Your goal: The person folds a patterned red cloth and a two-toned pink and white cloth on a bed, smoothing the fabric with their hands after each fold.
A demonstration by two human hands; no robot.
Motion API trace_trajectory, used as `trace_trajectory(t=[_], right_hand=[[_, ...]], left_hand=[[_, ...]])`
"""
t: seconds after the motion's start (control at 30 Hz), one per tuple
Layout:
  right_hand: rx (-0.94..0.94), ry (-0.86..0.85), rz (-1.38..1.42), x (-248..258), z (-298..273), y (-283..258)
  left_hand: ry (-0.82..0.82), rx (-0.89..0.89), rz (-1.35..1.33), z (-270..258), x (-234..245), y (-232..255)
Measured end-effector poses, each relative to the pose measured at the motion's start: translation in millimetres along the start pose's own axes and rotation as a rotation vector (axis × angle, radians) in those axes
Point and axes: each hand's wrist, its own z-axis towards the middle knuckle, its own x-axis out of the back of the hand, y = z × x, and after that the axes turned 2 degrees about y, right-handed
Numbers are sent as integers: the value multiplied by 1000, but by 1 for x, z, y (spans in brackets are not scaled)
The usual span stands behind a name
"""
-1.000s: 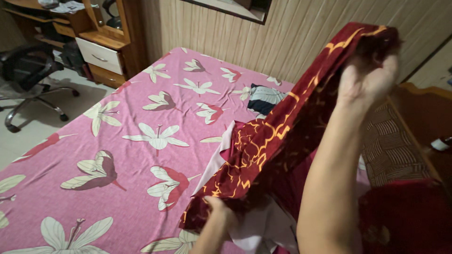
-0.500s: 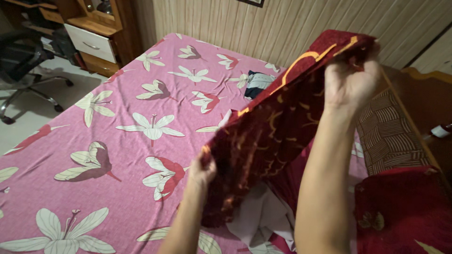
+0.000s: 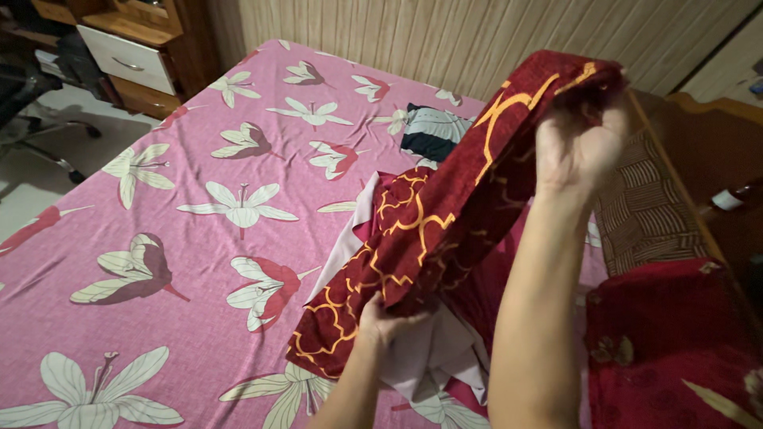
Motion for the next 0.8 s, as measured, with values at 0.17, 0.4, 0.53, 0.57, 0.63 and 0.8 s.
trace_trajectory(t=[0.17,0.4,0.53,0.57,0.63,0.8], right_hand=[[54,64,72,7,-12,-18],[63,74,23,36,-26,-40],[148,188,39,63,-35,-40],[144,189,45,67,-38,-40],[180,267,28,65,-44,-41],[35,721,-121,80,-87,-17]], left_hand=[[29,-326,-384,67,42,51],[24,-430,-309,63,49,151],[-53,-543,-246,27,40,195],[-78,-570,-232,14,40,203],[-149,-617,-206,-12,36,215],[-7,-704,56,-122,26,250]])
